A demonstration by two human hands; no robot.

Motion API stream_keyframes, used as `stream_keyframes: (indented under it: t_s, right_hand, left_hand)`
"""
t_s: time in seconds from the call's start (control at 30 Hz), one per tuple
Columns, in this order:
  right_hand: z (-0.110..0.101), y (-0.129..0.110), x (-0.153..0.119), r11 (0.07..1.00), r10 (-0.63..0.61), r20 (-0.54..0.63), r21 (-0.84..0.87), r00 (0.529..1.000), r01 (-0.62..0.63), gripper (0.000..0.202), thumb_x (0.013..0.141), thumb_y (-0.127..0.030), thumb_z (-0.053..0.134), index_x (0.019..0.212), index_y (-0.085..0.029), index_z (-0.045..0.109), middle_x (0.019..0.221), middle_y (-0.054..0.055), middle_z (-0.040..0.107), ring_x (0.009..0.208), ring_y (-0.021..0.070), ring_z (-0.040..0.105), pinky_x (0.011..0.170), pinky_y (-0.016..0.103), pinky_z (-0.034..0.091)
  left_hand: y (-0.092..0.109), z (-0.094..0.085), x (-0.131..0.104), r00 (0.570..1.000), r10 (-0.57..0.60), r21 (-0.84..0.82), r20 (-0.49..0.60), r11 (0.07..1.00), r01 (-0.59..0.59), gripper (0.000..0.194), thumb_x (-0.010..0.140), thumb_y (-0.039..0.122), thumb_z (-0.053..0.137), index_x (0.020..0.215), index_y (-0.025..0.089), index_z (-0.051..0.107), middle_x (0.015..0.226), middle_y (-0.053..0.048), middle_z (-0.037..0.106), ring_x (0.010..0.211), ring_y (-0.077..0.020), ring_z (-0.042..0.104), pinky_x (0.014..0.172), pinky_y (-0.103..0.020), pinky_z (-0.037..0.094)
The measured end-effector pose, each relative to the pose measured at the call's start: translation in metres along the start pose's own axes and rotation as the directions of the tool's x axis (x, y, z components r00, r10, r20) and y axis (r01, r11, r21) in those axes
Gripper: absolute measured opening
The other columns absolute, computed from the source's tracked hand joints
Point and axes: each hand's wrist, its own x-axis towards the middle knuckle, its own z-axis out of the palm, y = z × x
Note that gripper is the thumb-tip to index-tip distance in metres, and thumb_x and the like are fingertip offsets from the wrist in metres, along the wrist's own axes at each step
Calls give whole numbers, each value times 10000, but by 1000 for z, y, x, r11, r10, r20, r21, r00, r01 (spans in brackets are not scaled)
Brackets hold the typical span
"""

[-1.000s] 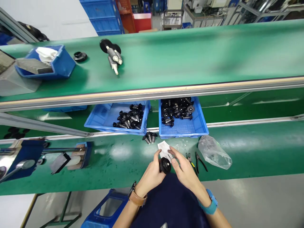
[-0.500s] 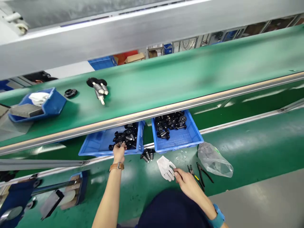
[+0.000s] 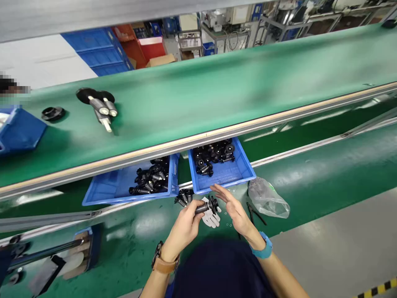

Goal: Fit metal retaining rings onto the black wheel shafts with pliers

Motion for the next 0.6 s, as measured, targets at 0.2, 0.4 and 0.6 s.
stream_keyframes:
  t_s: [0.2, 0.4, 0.6]
  right_hand:
    - [-13, 13, -19, 957, 284, 75, -92, 956, -277, 804, 1030, -638, 116, 996, -189, 783, 572, 58, 644, 710, 245, 690, 903, 449, 542]
    - [-2, 3, -25, 993, 103, -44, -45, 994, -105, 626, 1029, -628, 273, 1470, -239, 489, 1267, 102, 663, 1129, 260, 634, 989, 422, 494]
    - [4, 0, -34, 985, 163, 160, -91, 974, -150, 734, 1004, -696, 223, 1383, -188, 593, 1061, 98, 731, 1098, 273, 643, 1057, 444, 425]
  left_hand:
    - [10, 0, -17, 999, 42, 46, 24, 998, -44, 205, 960, 108, 466, 1115, 226, 531, 1092, -73, 696, 964, -198, 668, 800, -285, 508]
    - [15, 4, -25, 998, 41, 38, 55, 998, -43, 212, 961, 97, 451, 1114, 232, 509, 1092, -62, 675, 978, -194, 649, 831, -288, 490]
    - [-3, 10, -32, 1000, -27, -55, -15, 998, 26, 207, 936, 145, 515, 1119, 225, 571, 1036, -57, 687, 938, -196, 641, 834, -311, 479]
